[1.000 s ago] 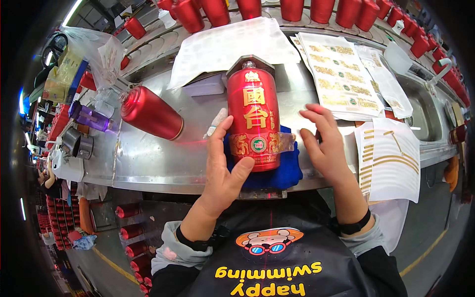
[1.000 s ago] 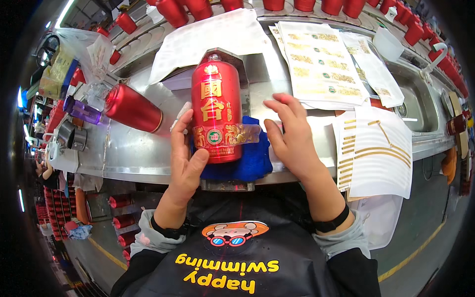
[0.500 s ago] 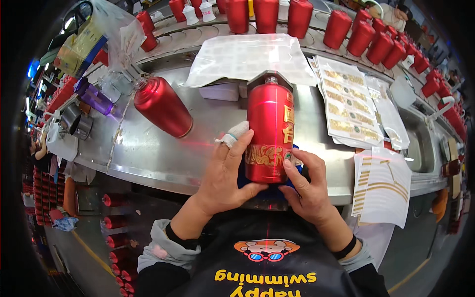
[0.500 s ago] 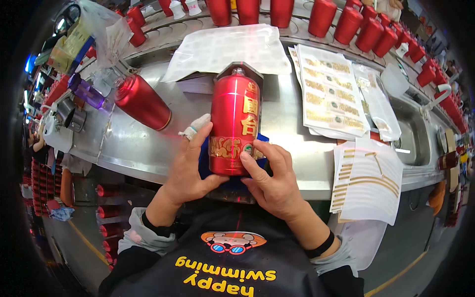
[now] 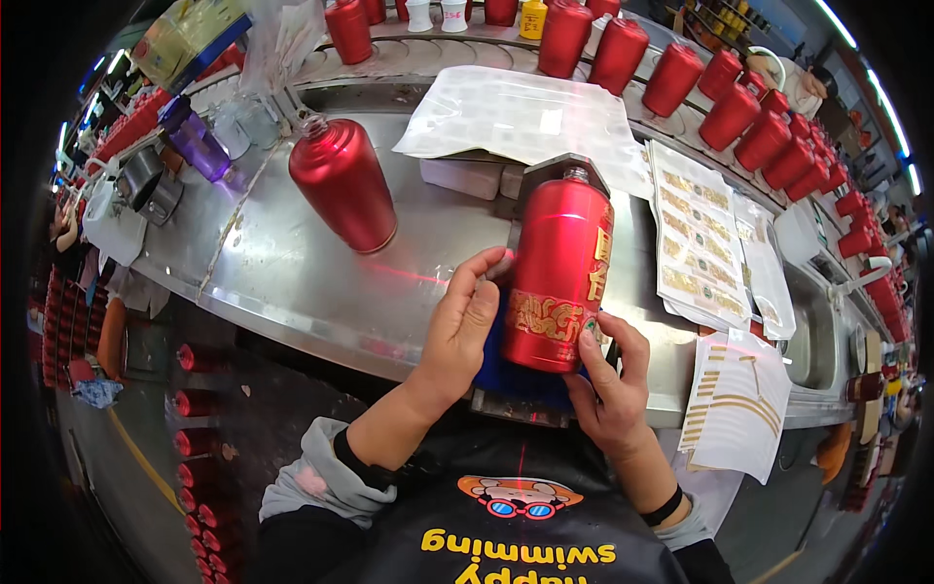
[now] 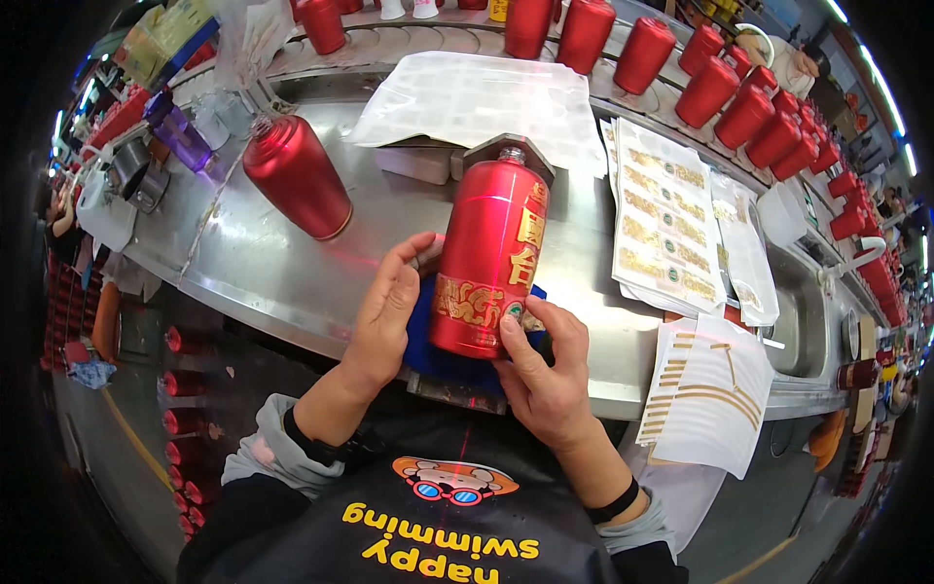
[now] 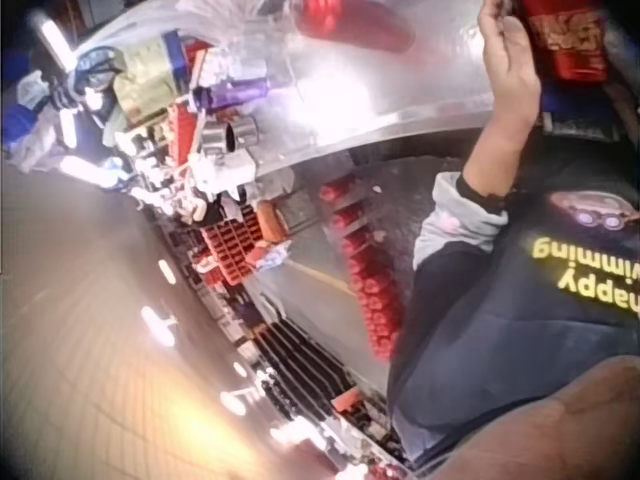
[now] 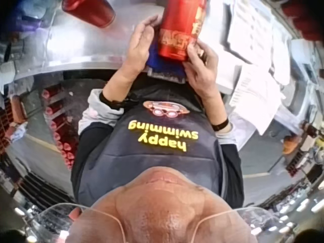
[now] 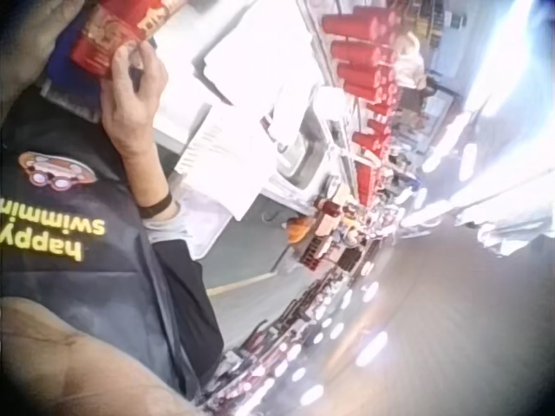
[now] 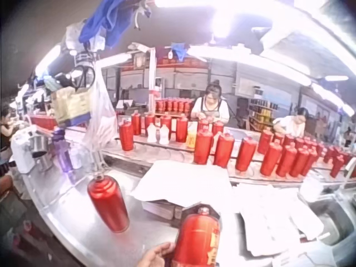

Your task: Manually applying decorative labels and stickers to red metal liquor bottles at a factory workstation.

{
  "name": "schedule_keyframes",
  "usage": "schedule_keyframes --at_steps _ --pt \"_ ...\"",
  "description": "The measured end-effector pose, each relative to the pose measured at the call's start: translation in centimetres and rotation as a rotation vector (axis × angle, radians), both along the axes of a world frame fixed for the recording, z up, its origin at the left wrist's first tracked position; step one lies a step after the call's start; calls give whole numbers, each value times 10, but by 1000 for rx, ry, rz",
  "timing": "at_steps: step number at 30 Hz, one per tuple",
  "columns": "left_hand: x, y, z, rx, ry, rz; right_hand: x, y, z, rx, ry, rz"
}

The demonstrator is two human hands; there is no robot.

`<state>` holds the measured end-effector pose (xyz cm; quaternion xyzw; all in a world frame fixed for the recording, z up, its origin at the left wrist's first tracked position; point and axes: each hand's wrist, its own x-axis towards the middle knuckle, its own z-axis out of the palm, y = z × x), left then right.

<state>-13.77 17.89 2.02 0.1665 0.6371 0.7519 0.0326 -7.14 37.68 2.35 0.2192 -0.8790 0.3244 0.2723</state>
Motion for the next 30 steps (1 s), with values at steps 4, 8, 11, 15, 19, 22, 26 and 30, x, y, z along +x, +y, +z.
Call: schedule_keyframes --at_steps 4,8,11,15,19,22,26,30 --pt "0 3 -5 -156 65 36 -1 -1 -2 -5 3 14" --pt "5 2 4 -25 -72 77 -1 -2 -4 -23 4 8" --pt "26 -2 19 -525 594 389 0 -2 -6 -30 0 9" --pt "48 5 21 -823 789 219 1 -2 -7 -39 -24 6" --pt "44 -6 15 -811 605 291 -1 -2 -6 -52 -2 19" --pt "42 -5 18 -867 581 269 -1 -3 -5 -48 6 18" --pt "27 4 20 -994 812 204 -1 -2 -3 -57 12 -18" --pt "14 -6 11 -746 728 109 -3 0 1 -32 40 -8"
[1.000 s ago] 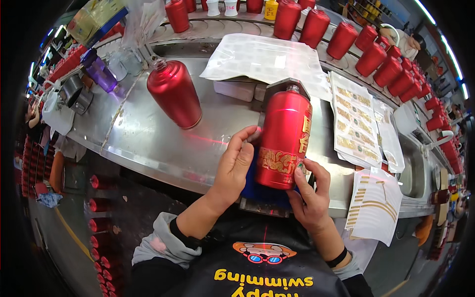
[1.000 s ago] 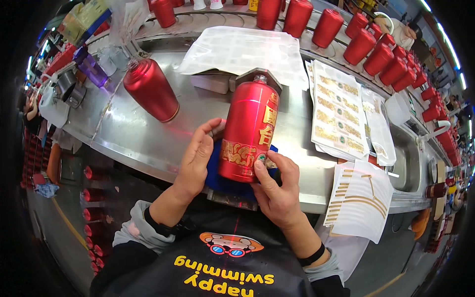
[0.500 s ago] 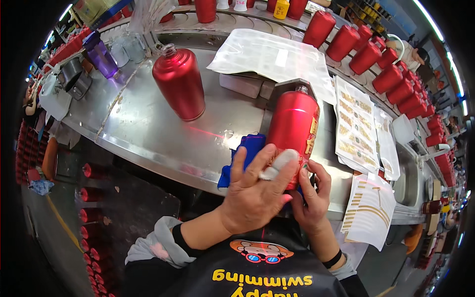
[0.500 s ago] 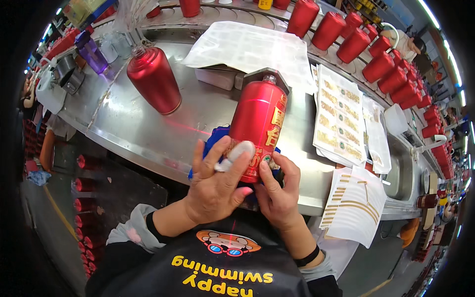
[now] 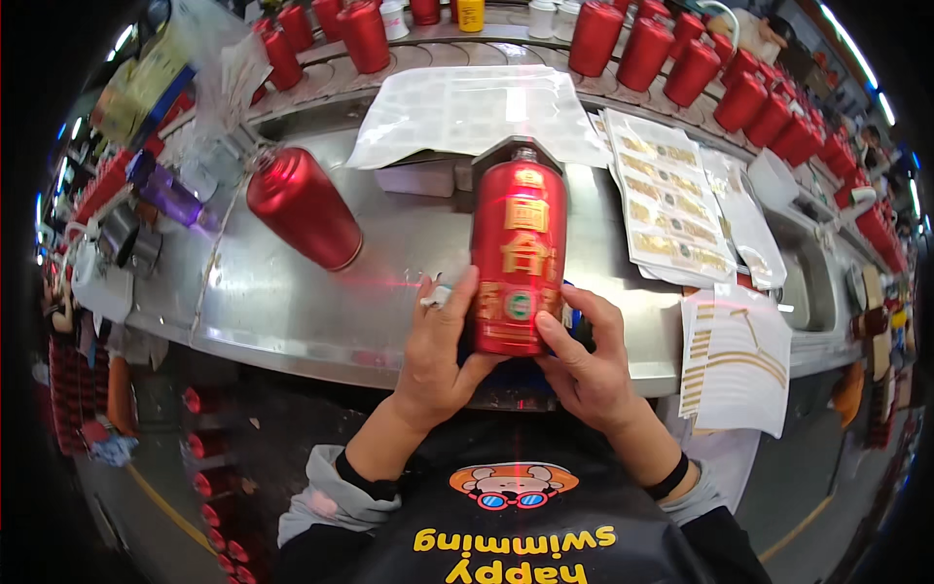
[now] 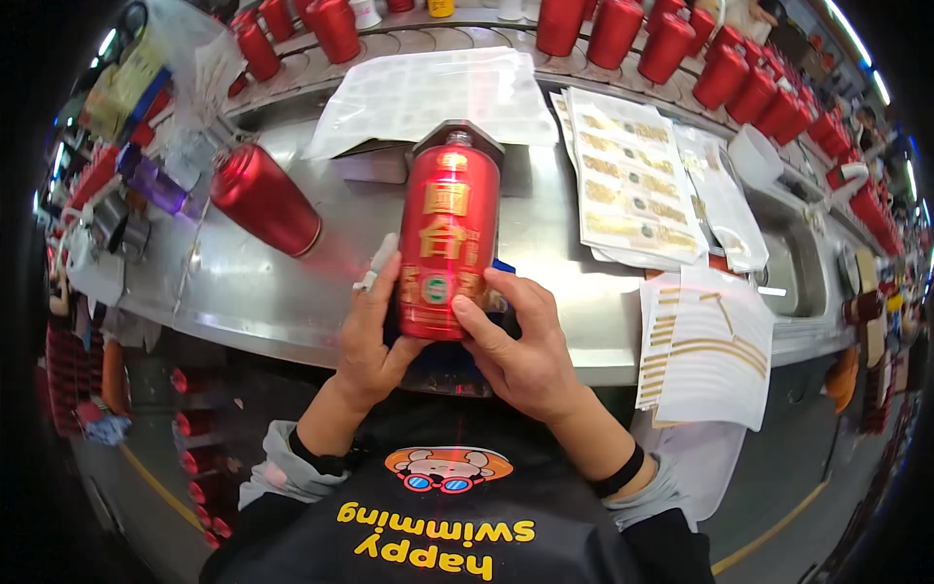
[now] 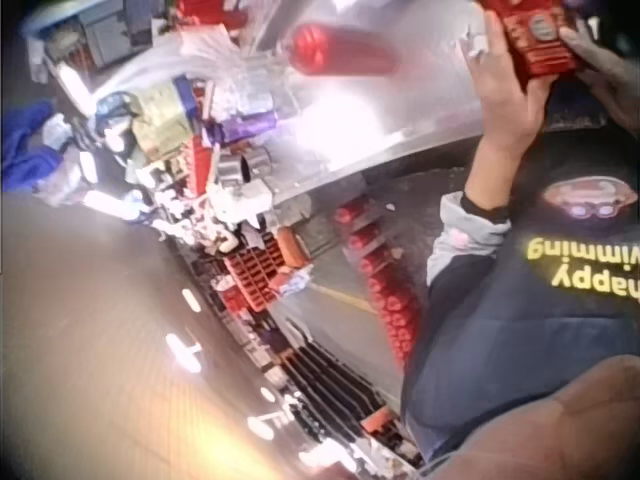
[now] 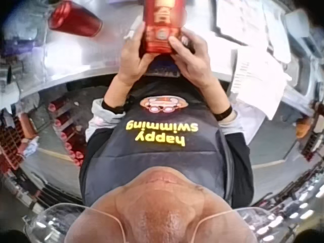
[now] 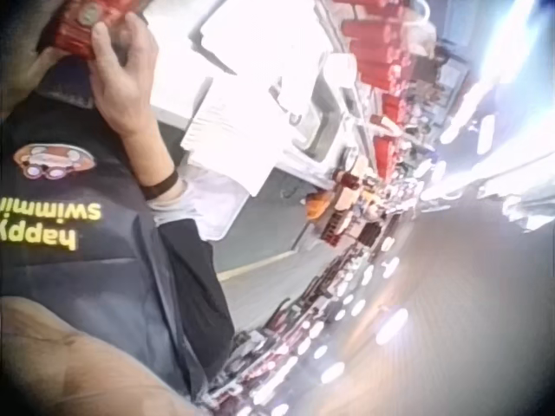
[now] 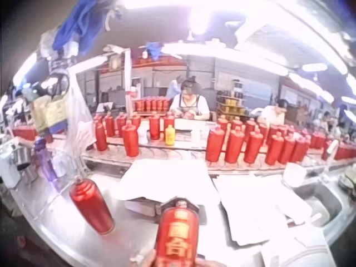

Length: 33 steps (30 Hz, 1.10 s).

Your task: Manually applying decorative labels and stickers to red metal liquor bottles at a factory workstation.

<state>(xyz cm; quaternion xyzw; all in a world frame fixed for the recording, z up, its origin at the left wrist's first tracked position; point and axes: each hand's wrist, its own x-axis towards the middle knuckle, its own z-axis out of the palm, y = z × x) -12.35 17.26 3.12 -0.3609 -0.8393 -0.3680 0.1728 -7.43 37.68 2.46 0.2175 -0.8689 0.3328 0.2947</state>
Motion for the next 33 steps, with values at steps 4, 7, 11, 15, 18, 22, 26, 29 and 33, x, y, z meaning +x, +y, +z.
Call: schedule_keyframes --at_steps 4,7,11,15,18,22,26,29,33 --pt "7 0 -10 93 -205 39 -3 1 -1 -10 29 48" --pt "5 0 -8 -89 58 77 -3 4 -2 -11 35 53" --pt "1 -2 -4 9 -171 15 0 12 1 -6 -17 35" --pt "1 -1 -7 -64 -26 83 -2 16 2 -413 -312 -9" --pt "2 1 -6 -107 -44 71 -12 16 5 -523 -418 17" --pt "1 2 3 0 -122 -14 -21 13 13 -534 -410 76" --pt "-6 12 5 396 -421 -94 -22 14 21 -636 -384 109" --pt "-6 19 3 348 -423 -11 -22 15 21 -616 -383 97" --pt "-6 25 4 430 -490 12 -26 13 15 -634 -411 85"
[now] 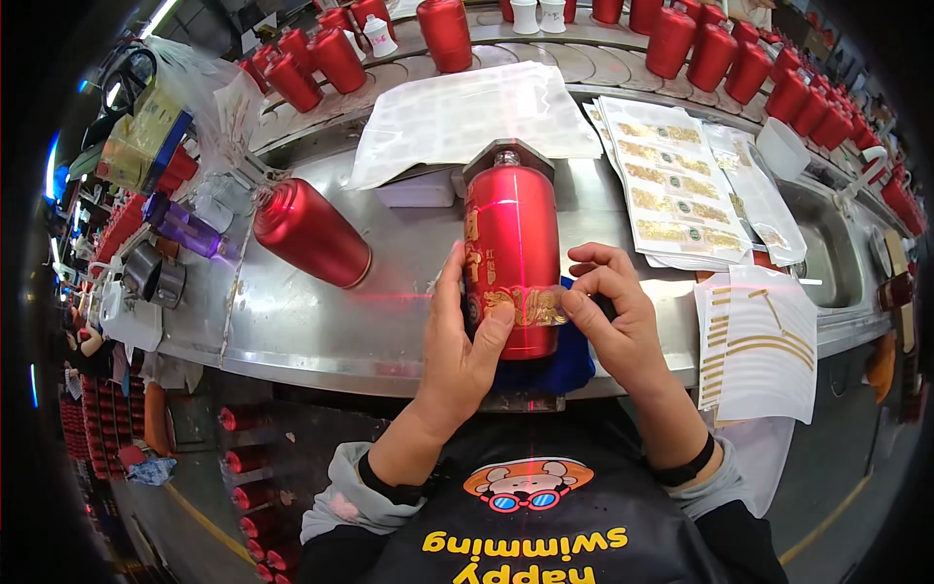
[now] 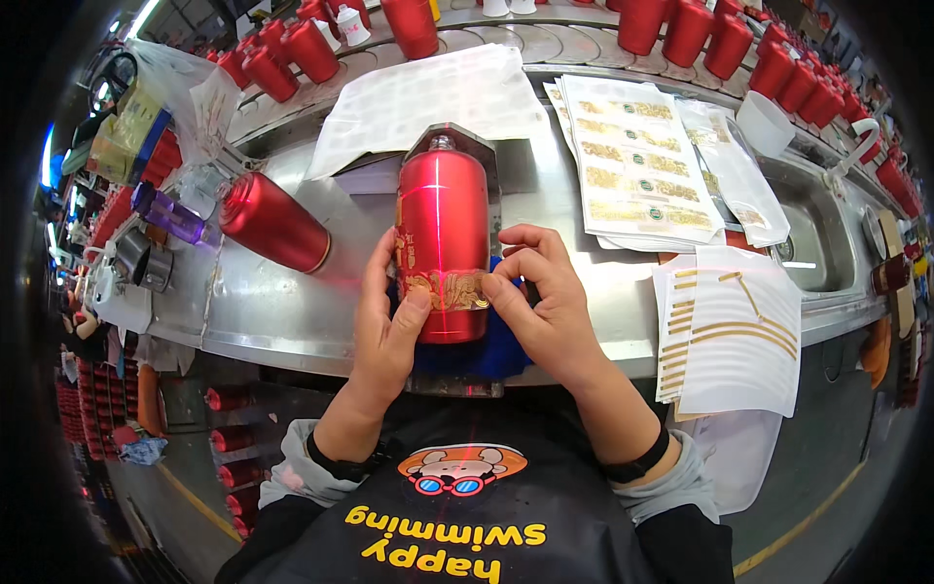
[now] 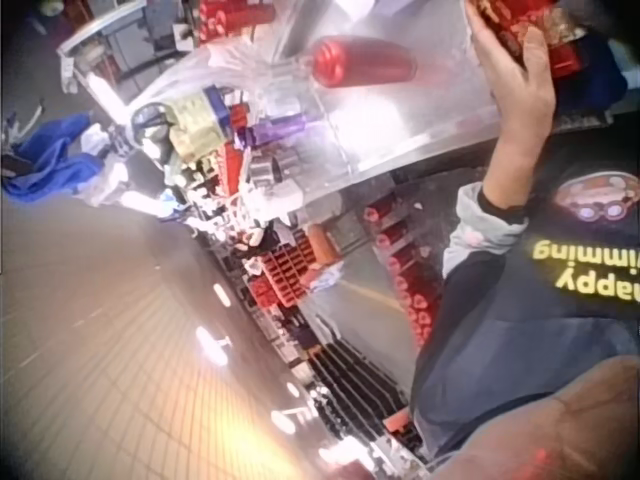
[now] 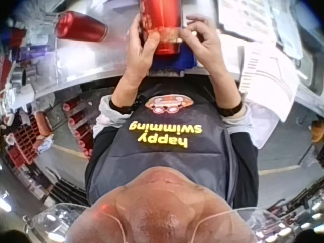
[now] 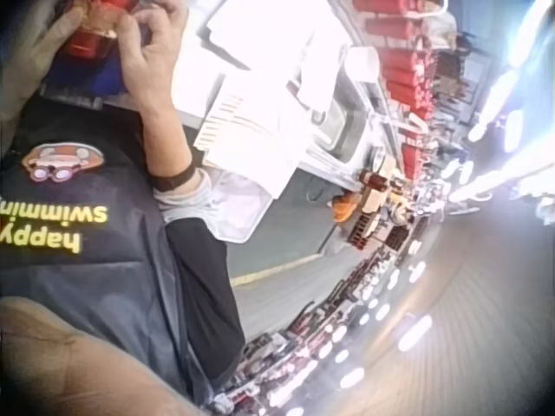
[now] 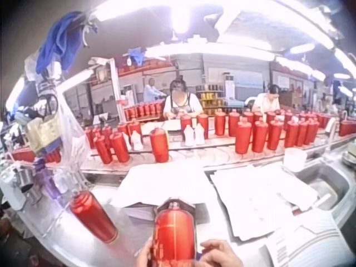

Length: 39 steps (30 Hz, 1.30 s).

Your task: Manually applying decorative labels and stickers to red metal liquor bottles at a factory workstation.

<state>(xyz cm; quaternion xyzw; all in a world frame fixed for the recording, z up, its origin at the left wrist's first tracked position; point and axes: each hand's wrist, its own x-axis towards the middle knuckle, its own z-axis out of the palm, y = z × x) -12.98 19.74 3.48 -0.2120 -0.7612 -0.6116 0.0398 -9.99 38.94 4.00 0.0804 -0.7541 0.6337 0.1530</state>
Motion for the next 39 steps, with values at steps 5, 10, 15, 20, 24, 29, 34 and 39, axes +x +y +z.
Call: schedule_keyframes --at_steps 5,10,15,20,24,29,34,39 --pt "-1 4 3 23 -37 18 -1 -1 -2 7 34 -14" --pt "-2 7 5 65 -69 25 -1 1 0 30 58 -21" --pt "-4 7 3 57 -68 39 -2 -1 -3 35 54 -19" --pt "2 4 7 78 -117 9 -1 1 -9 40 8 -21" --pt "17 -10 15 -320 313 7 4 11 -12 48 -45 -123" --pt "18 -16 1 -480 514 9 11 8 -16 130 107 -132" --pt "18 -20 -8 -373 423 12 14 0 -17 8 143 -87" --pt "24 -21 9 -675 663 35 18 3 -19 -66 79 -36"
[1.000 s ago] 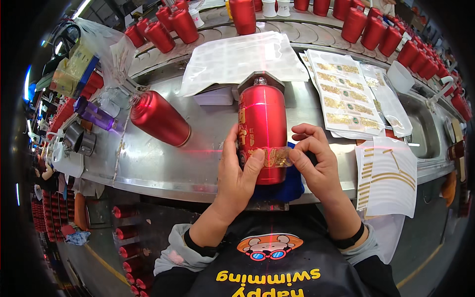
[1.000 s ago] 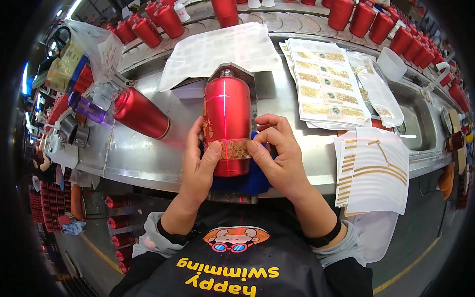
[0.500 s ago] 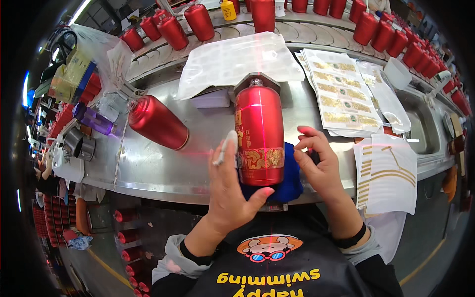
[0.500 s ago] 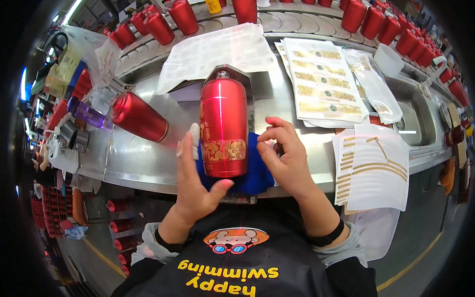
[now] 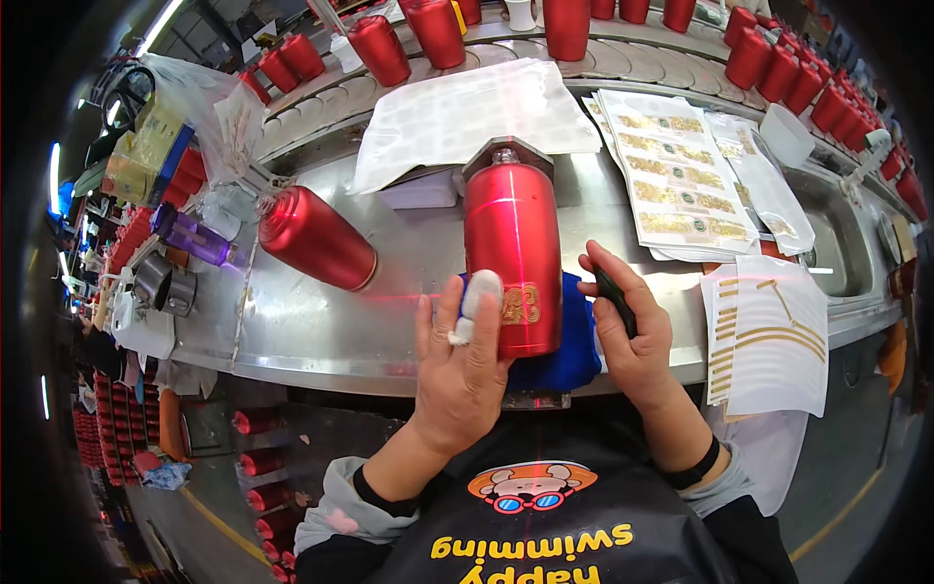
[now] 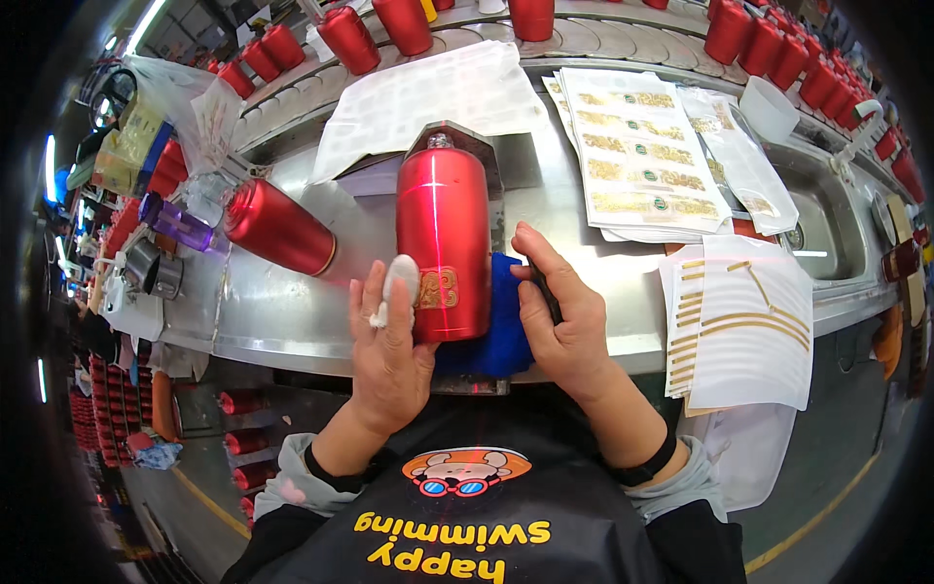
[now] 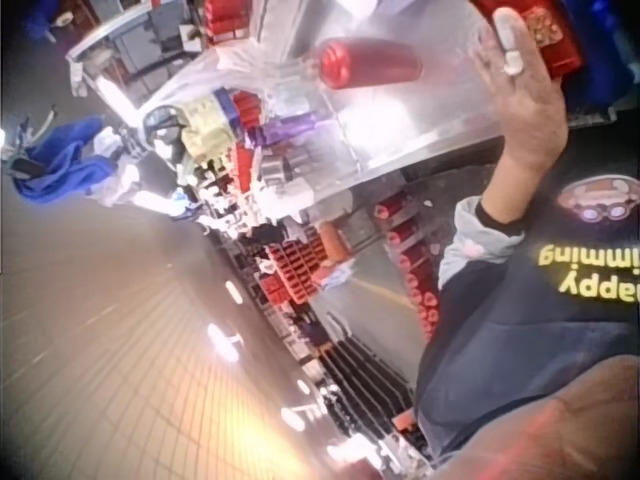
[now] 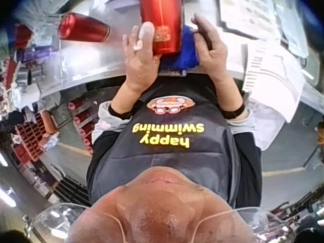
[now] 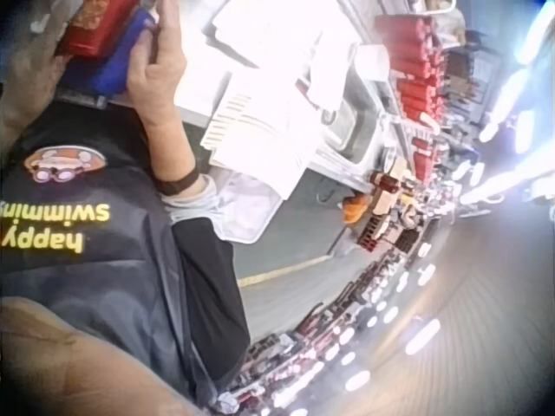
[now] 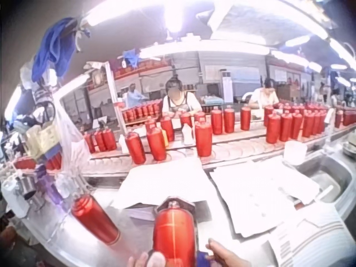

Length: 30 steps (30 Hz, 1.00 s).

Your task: Manually applying decorative labels and stickers to red metal liquor bottles at a factory workstation.

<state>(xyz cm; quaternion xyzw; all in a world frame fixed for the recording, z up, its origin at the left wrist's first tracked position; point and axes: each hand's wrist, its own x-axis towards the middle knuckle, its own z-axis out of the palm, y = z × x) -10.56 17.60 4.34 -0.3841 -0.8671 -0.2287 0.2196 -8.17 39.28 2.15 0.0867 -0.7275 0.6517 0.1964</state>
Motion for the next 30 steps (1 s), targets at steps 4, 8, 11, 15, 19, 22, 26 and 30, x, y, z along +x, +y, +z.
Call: schedule_keyframes --at_steps 4,8,11,15,19,22,26,30 --pt "5 13 13 -178 96 3 -2 -1 -1 -74 33 -24" --pt "7 22 16 -252 142 -98 -1 0 4 -218 26 -26" --pt "0 15 14 31 47 -165 5 6 11 -274 -76 -22" --pt "-8 6 9 152 -41 -39 5 9 16 -347 -220 -37" --pt "-8 5 8 16 -25 0 0 7 18 -374 -309 59" --pt "-7 5 11 -30 -7 7 -3 4 22 -321 -354 121" --pt "-7 5 15 -77 17 10 -5 -2 26 -283 -362 143" --pt "-8 6 16 -107 46 0 -6 -3 28 -235 -341 155"
